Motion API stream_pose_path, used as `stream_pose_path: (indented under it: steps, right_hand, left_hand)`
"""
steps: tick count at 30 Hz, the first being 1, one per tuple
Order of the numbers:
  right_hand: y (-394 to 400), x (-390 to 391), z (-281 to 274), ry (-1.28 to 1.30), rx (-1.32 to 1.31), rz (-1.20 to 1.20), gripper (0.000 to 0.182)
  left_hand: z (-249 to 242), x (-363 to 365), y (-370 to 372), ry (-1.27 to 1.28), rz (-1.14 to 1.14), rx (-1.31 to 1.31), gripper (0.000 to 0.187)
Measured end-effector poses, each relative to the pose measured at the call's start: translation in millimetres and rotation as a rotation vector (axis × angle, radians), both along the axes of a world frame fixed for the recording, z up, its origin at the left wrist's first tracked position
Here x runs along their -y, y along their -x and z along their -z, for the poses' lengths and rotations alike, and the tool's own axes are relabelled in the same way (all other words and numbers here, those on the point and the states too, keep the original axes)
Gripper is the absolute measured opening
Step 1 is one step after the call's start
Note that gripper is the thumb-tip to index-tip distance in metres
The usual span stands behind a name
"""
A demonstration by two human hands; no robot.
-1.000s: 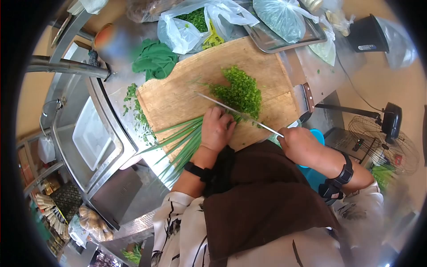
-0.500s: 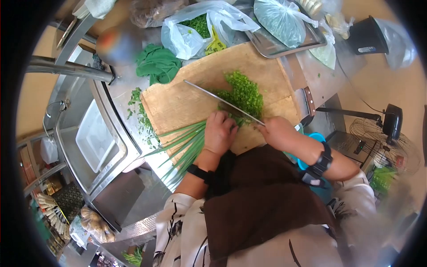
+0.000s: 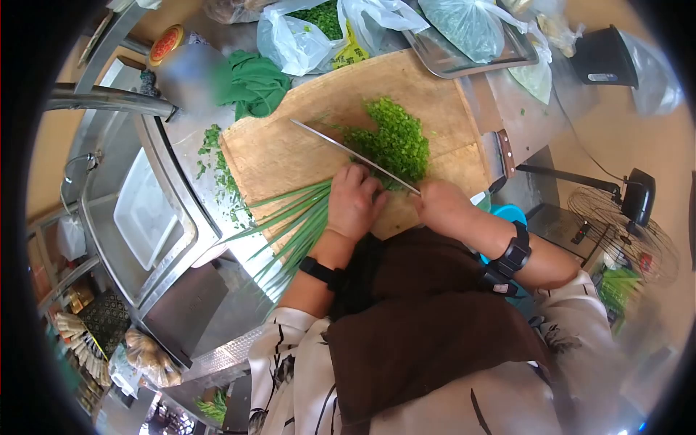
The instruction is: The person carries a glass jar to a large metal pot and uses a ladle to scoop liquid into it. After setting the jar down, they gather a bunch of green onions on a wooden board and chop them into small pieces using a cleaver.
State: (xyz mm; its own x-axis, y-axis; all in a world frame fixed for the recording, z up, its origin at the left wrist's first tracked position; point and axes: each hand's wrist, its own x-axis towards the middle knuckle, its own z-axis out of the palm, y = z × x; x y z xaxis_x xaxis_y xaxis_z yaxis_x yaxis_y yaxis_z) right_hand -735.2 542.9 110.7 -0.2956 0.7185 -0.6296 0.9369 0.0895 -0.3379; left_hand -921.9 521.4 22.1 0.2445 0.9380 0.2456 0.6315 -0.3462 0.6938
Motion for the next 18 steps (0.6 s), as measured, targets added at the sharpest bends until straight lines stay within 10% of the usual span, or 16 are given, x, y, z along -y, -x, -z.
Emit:
stream_pose_path:
  steps: [18]
  right_hand:
    - [-74,-73,32,-0.195,-0.287,0.247,0.039]
  left_hand:
    - [-10,-29,8,-0.027,-0.088,-0.041,0.032]
